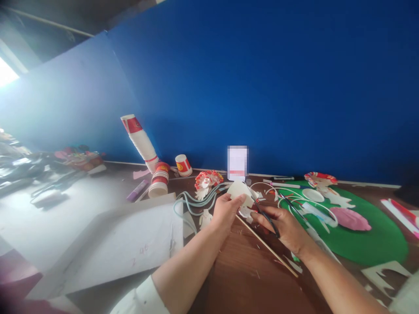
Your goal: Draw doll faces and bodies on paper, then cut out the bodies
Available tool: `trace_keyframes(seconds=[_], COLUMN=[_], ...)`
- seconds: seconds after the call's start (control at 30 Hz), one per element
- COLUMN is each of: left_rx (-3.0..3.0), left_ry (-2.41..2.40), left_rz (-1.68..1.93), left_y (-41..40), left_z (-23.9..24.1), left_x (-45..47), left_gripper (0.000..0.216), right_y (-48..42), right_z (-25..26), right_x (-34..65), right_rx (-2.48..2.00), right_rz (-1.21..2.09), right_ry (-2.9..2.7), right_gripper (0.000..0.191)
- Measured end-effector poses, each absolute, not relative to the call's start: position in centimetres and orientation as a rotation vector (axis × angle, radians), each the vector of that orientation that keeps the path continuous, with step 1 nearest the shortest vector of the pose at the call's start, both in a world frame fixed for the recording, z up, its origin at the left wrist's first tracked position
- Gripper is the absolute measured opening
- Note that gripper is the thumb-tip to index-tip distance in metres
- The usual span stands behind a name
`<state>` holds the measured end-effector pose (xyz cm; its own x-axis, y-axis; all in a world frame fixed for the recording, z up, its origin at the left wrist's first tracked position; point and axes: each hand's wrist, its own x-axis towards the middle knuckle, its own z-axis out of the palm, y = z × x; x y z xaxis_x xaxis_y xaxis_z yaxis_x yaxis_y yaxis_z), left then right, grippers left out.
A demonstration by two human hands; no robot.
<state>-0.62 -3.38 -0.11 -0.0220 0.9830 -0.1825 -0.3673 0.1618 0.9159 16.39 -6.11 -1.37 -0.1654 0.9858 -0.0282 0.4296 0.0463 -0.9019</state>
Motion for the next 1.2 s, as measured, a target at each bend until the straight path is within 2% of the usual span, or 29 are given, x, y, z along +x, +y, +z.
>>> trace_keyframes(seconds=[0.43, 0.7, 0.97, 1.2], left_rx=[0.776, 0.787, 0.774, 0.763], left_ry=[1.052, 1.027, 1.006, 1.001], left_rz=[1.270, 1.281, 1.266, 1.275], left_y=[-3.4, -3.3, -3.3, -3.3], left_z=[0.0, -0.2, -0.2, -0.2], left_x=[-0.6, -0.8, -0.8, -0.7], left_gripper=[0.018, 0.025, 0.026, 0.029], right_y=[-6.1, -6.4, -6.2, -6.4], right_z=[-0.9, -0.3, -0.5, -0.3], right_x=[16.2, 15.8, 15.9, 15.8], right_rx=[-1.467, -1.481, -1.504, -1.510], right_rz=[1.176, 1.197, 1.175, 1.126], right_ry=[-1.613, -1.580, -1.560, -1.603], right_gripper=[0.048, 0.060, 0.054, 0.057])
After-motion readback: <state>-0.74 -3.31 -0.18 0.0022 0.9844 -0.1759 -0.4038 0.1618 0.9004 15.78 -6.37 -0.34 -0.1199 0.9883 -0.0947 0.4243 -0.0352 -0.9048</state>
